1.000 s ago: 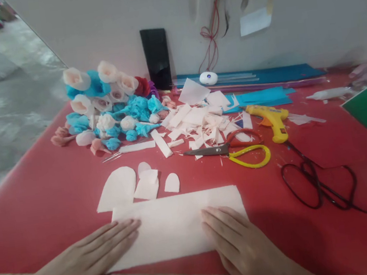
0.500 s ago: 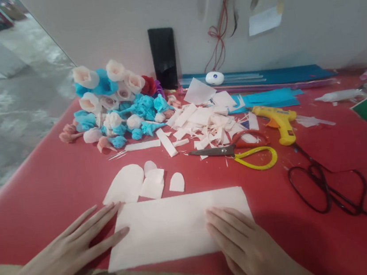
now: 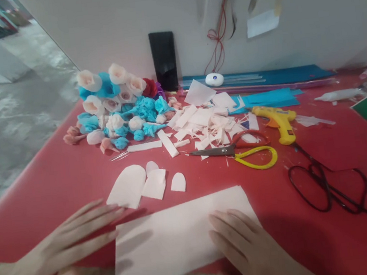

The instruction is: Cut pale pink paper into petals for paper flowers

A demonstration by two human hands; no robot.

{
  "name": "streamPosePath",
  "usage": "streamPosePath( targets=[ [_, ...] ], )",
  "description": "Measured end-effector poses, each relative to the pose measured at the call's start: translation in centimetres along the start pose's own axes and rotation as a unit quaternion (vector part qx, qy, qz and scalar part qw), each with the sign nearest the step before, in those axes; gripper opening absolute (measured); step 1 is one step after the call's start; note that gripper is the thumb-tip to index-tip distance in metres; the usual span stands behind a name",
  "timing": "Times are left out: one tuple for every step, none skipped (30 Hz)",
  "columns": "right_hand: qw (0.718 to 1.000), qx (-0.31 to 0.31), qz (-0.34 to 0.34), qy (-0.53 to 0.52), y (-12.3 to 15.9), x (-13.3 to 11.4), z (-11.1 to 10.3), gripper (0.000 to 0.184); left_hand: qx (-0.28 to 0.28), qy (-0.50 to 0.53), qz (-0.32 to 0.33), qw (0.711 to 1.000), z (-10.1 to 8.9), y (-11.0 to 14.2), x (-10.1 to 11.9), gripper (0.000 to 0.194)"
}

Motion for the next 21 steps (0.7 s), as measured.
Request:
streamPosePath(
  targets=[
    [1.0, -0.001, 0.001, 0.0, -0.1, -0.1, -0.1, 0.028, -0.011, -0.038, 0.037, 0.999, -0.7, -1.1, -0.9, 0.044],
    [1.0, -0.012, -0.001, 0.005, -0.3, -0.2, -0.2, 0.029, -0.023, -0.081, 0.068, 0.994, -1.3, -2.4, -1.7, 0.046],
    [1.0, -0.025, -0.004, 0.014, -0.3, -0.3, -0.3, 0.03, -0.045, -0.113, 0.107, 0.987, -1.9, -3.8, -2.5, 0.049],
    [0.999, -0.037, -0.007, 0.025, -0.3, -0.3, -0.5, 0.03, -0.049, -0.128, 0.14, 0.981, -2.4, -5.3, -3.2, 0.052],
    [0.998, -0.05, -0.01, 0.038, -0.1, -0.3, -0.8, 0.03, -0.047, -0.131, 0.162, 0.977, -2.8, -6.7, -3.7, 0.053],
    [0.997, -0.059, -0.014, 0.051, 0.1, -0.3, -1.0, 0.029, -0.054, -0.131, 0.172, 0.975, -3.1, -8.0, -4.1, 0.053],
    [0.996, -0.065, -0.018, 0.065, 0.4, -0.3, -1.2, 0.027, -0.064, -0.127, 0.179, 0.973, -3.2, -9.1, -4.4, 0.053],
    [0.995, -0.066, -0.021, 0.076, 0.8, -0.2, -1.3, 0.027, -0.068, -0.121, 0.191, 0.972, -3.2, -10.1, -4.4, 0.054],
    [0.994, -0.069, -0.022, 0.087, 1.2, -0.2, -1.3, 0.028, -0.077, -0.118, 0.215, 0.966, -3.1, -10.8, -4.3, 0.054],
    [0.993, -0.07, -0.021, 0.094, 1.7, -0.2, -1.1, 0.029, -0.087, -0.115, 0.232, 0.962, -2.9, -11.4, -4.2, 0.055],
    [0.993, -0.061, -0.02, 0.097, 2.2, -0.2, -0.9, 0.031, -0.095, -0.114, 0.246, 0.958, -2.7, -11.8, -4.0, 0.055],
    [0.994, -0.052, -0.017, 0.096, 2.7, -0.2, -0.5, 0.032, -0.104, -0.113, 0.255, 0.955, -2.4, -12.1, -3.8, 0.055],
    [0.995, -0.034, -0.012, 0.089, 3.1, -0.2, -0.1, 0.032, -0.111, -0.111, 0.255, 0.954, -2.1, -12.2, -3.6, 0.054],
    [0.997, -0.022, -0.007, 0.08, 3.4, -0.2, 0.3, 0.032, -0.115, -0.109, 0.249, 0.955, -1.9, -12.4, -3.5, 0.054],
    [0.997, -0.014, -0.006, 0.072, 3.7, -0.1, 0.6, 0.033, -0.116, -0.106, 0.245, 0.957, -1.7, -12.5, -3.4, 0.054],
    [0.997, -0.019, -0.014, 0.069, 3.8, -0.1, 0.9, 0.034, -0.118, -0.103, 0.241, 0.958, -1.6, -12.5, -3.3, 0.054],
    [0.997, -0.029, -0.021, 0.069, 3.7, -0.1, 1.0, 0.035, -0.12, -0.102, 0.237, 0.959, -1.5, -12.6, -3.2, 0.054],
    [0.997, -0.028, -0.025, 0.071, 3.6, 0.0, 1.0, 0.036, -0.122, -0.102, 0.235, 0.959, -1.4, -12.7, -3.0, 0.054],
    [0.996, -0.035, -0.037, 0.077, 3.4, 0.0, 0.8, 0.036, -0.123, -0.102, 0.234, 0.959, -1.4, -12.9, -2.9, 0.054],
    [0.997, -0.009, -0.025, 0.076, 3.1, 0.2, 0.3, 0.038, -0.123, -0.101, 0.237, 0.958, -1.4, -13.1, -2.6, 0.054],
    [0.996, 0.008, -0.027, 0.08, 2.8, 0.3, -0.2, 0.039, -0.121, -0.1, 0.242, 0.957, -1.4, -13.5, -2.3, 0.053]
  ],
)
Point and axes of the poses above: each hand's wrist, its own y-axis away from the middle knuckle, its own z-axis out of the palm, x = y × z, the point moved 2 cm from there along -y, towards the middle knuckle, and after that the axes turned 13 degrees about -x, right-handed, at the moved point
